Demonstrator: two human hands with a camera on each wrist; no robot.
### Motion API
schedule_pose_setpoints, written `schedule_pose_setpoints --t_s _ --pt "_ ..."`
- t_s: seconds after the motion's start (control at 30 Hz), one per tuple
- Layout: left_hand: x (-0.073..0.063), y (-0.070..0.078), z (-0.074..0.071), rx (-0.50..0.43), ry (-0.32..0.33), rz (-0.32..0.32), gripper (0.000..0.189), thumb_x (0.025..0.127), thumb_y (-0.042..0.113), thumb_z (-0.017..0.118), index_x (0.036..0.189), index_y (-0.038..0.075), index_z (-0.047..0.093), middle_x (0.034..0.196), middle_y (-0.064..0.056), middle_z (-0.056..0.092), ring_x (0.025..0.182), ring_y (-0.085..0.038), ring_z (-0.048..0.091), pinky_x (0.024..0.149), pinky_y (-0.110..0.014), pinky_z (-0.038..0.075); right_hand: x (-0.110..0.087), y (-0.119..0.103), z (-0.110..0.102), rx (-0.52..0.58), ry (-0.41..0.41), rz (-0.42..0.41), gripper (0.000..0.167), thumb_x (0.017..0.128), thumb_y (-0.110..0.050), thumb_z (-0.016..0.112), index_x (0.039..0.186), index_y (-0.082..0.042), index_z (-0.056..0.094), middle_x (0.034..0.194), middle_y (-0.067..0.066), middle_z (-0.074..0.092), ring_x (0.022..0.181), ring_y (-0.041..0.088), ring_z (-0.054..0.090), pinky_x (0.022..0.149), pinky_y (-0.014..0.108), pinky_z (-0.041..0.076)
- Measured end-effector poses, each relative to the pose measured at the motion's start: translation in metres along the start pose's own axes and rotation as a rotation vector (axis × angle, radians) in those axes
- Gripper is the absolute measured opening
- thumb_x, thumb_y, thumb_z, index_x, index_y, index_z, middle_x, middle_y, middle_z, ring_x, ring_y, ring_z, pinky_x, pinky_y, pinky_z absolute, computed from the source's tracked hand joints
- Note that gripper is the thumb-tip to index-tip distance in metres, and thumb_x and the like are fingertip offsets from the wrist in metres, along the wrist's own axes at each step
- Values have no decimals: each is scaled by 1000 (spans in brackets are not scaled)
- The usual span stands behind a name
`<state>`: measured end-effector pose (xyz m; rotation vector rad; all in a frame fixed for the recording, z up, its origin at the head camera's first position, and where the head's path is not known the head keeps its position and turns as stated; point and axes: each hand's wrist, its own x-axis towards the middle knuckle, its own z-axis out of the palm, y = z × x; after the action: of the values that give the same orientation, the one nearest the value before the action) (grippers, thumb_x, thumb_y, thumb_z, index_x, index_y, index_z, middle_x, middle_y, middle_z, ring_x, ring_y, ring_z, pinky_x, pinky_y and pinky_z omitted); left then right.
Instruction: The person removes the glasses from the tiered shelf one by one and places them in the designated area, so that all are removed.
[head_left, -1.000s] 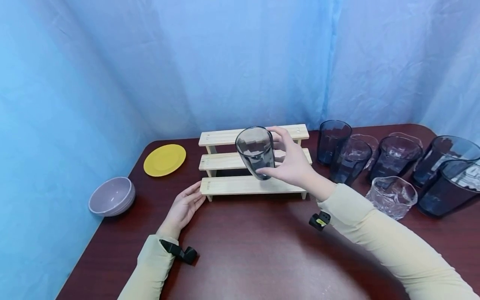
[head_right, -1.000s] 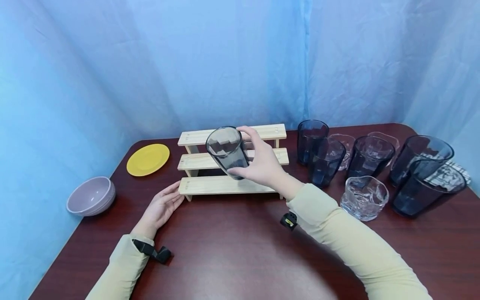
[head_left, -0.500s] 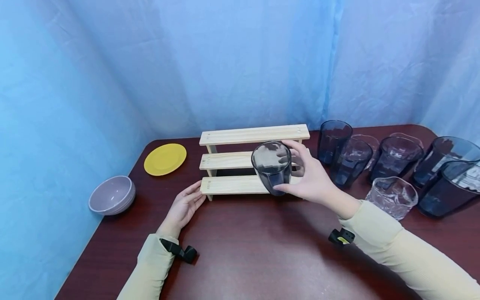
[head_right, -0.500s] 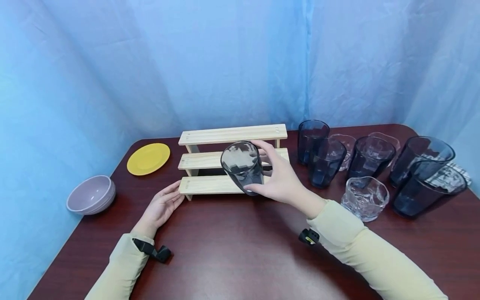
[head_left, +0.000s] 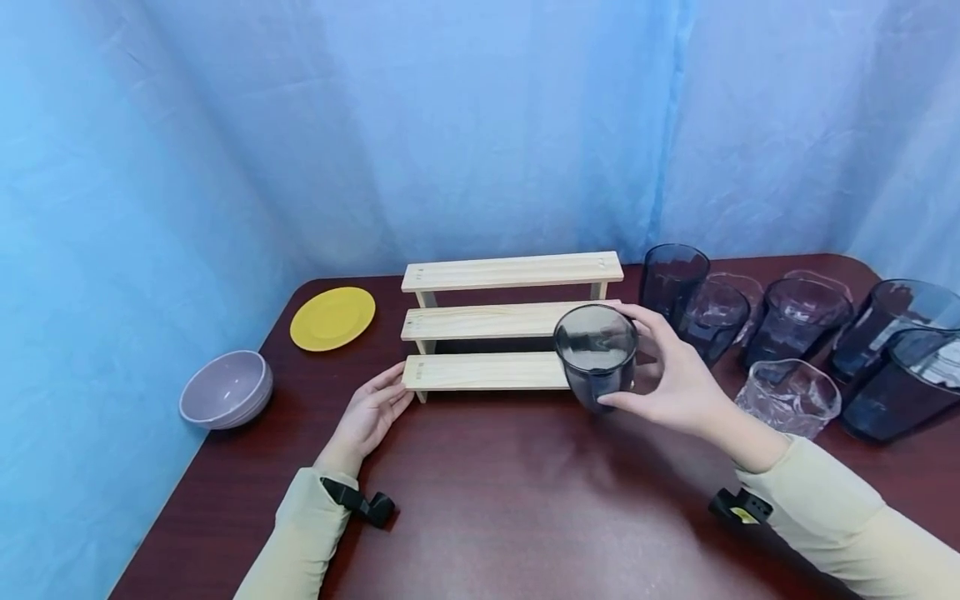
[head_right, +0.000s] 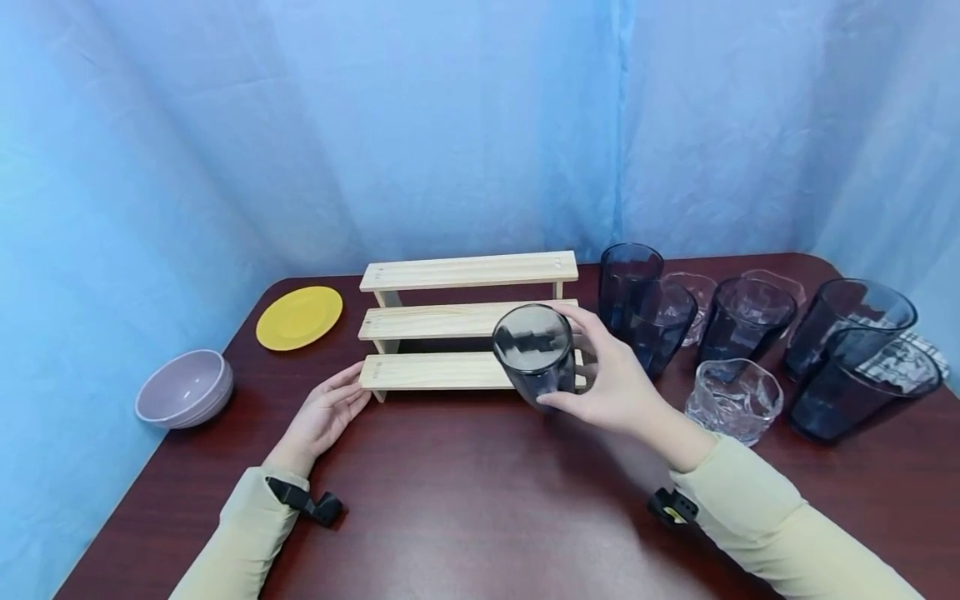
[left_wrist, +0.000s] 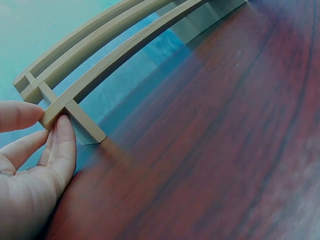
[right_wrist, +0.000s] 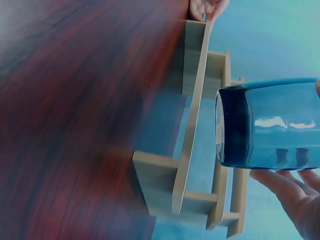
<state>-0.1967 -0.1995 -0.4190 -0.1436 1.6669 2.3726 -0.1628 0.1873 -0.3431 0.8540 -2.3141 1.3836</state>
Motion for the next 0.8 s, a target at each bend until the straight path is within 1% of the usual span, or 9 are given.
schedule_pose_setpoints --t_s 0.07,0.13,0.2,0.33,0.4,0.47,0.57,0.7,0.8 --pt "0 0 0 2 -4 -1 54 96 -7 34 149 -2 21 152 -21 22 99 -2 59 88 -18 45 -4 0 -4 -12 1 -8 104 55 11 84 143 -8 32 129 1 54 105 -6 56 73 15 52" --pt "0 0 0 8 -8 1 55 96 -7 34 149 -2 20 152 -21 22 100 -2 58 88 -17 45 -7 0 -9 -24 -6 -7 106 55 11 85 144 -8 32 125 -3 54 104 -7 57 71 15 52" --pt "0 0 0 10 -8 3 55 96 -7 34 149 -2 20 152 -21 22 100 -1 58 88 -17 45 -10 1 -13 -35 -17 -4 107 55 10 85 145 -9 31 123 0 56 104 -7 57 69 15 52" --pt "0 0 0 7 -1 -1 55 96 -7 34 149 -2 20 150 -20 25 99 -1 58 88 -17 45 -17 1 -22 -104 -38 24 107 56 6 86 146 -11 31 122 14 57 103 -9 55 66 15 51" --pt "0 0 0 7 -2 -1 55 96 -7 33 149 -2 20 150 -20 24 100 -1 58 88 -17 45 -20 1 -26 -125 -55 44 106 57 5 86 146 -11 31 122 17 57 96 -9 58 62 16 51" --pt "0 0 -1 12 -4 1 55 96 -6 34 149 -2 20 150 -20 25 100 -1 58 88 -17 45 -24 2 -29 -137 -67 64 105 58 5 86 146 -11 31 123 18 57 94 -9 59 60 16 51" --pt "0 0 -2 14 -5 3 55 96 -6 34 149 -2 20 150 -20 25 100 -1 58 88 -17 45 -29 4 -33 -137 -79 81 105 58 4 86 147 -14 31 121 16 58 92 -7 60 63 15 51" --pt "0 0 -1 12 -6 0 55 96 -6 34 149 -2 19 152 -21 22 100 -1 58 88 -17 45 -37 6 -38 -165 -77 110 105 58 0 87 146 -16 32 120 14 57 98 -11 56 71 10 50" --pt "0 0 -1 7 -5 -3 55 96 -7 33 149 -2 19 152 -21 21 99 -1 58 87 -17 45 -43 7 -42 -202 -80 138 104 60 -5 88 146 -15 32 122 13 55 103 -17 49 72 7 47"
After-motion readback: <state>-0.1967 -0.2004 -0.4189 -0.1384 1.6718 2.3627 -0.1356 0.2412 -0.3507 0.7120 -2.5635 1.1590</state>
